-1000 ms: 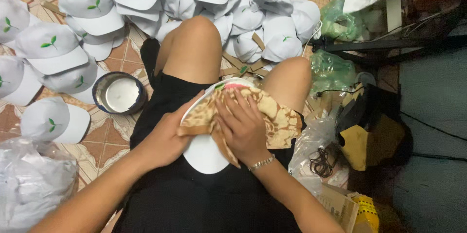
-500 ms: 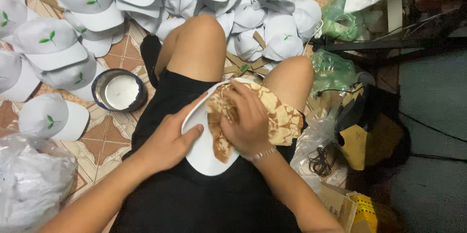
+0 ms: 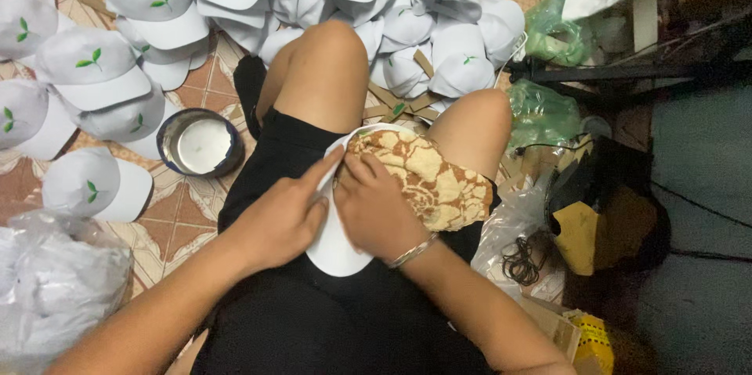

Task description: The person sits on the floor and cleans white baseball caps with a watermelon-patterned cloth. They wipe the inside and outside of each cap, use a hairdryer to dry the logo area, and spray a liquid onto the cap before placing it back in the pile.

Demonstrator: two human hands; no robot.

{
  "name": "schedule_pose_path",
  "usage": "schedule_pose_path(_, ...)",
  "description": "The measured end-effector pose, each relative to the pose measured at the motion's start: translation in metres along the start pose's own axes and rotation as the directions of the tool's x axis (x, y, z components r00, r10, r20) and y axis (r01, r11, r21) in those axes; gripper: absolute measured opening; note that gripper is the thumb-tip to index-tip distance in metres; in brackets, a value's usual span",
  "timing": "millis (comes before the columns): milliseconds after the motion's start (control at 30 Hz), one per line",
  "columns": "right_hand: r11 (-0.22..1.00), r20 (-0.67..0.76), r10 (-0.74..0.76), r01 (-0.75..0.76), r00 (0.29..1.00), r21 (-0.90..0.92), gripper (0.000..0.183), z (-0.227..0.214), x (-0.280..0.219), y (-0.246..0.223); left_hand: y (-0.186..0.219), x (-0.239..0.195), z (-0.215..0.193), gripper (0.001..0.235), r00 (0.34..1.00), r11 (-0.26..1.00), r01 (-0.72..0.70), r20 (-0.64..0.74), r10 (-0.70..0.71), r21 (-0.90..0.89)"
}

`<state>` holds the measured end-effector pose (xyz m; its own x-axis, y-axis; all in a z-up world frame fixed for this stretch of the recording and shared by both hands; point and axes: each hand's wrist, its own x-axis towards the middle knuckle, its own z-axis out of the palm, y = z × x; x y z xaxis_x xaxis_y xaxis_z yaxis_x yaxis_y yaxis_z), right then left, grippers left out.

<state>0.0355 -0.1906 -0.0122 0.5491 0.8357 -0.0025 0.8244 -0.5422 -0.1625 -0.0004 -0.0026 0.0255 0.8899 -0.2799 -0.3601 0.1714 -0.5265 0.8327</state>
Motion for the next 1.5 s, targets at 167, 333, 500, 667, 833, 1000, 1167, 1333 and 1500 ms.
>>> schedule_pose_path(167,0.903,-0.550,0.389,-0.187,0.739,0.387,0.036,-0.006,-0.045,0.024,-0.006,-0.004,0.004,0.053,0.923,0.925,-0.339,-0.249,0.293,-0.170)
schedule_pose_path(333,0.350,-0.161,0.912,-0.511,0.377,0.785,0.034,0.001,-0.092,0.020,-0.018,-0.017,0.017,0.044,0.954,0.940,0.299,0.024,-0.299,-0.166)
schedule_pose_path(500,0.776,-0.467,0.547,-0.211,0.695,0.595,0.009,-0.020,-0.087,-0.007,-0.022,-0.015,0.030,0.034,0.999,0.980,-0.031,-0.037,0.024,-0.198)
schedule_pose_path(667,0.586,-0.096,0.364,-0.148,0.927,0.797,0.017,-0.007,-0.054,-0.008,-0.030,-0.012,0.036,0.030,1.000,0.977,0.004,0.026,0.002,-0.212)
schedule_pose_path(833,0.788,-0.031,0.350,-0.277,0.936,0.550,0.006,0.029,-0.027,0.007,-0.038,-0.015,0.036,0.030,0.996,0.985,0.008,0.084,0.006,-0.170)
schedule_pose_path(1000,0.892,0.034,0.251,-0.245,0.967,0.381,0.005,0.033,-0.016,0.004,-0.038,-0.010,0.035,0.029,0.994,0.988,-0.056,0.080,0.068,-0.143)
schedule_pose_path(1167,0.737,-0.259,0.304,-0.053,0.917,0.674,0.017,-0.011,-0.047,0.014,-0.030,-0.010,0.027,0.029,0.994,0.957,0.099,0.068,-0.084,-0.274)
schedule_pose_path(1333,0.943,-0.291,0.105,-0.002,0.951,0.333,0.032,-0.008,-0.049,0.009,-0.023,-0.016,0.035,0.033,0.999,0.947,0.050,0.001,-0.053,-0.317)
schedule_pose_path(1500,0.998,-0.213,0.035,-0.021,0.977,0.067,0.018,0.038,-0.042,0.008,-0.014,-0.012,0.035,0.032,0.997,0.990,-0.057,0.035,0.061,-0.126)
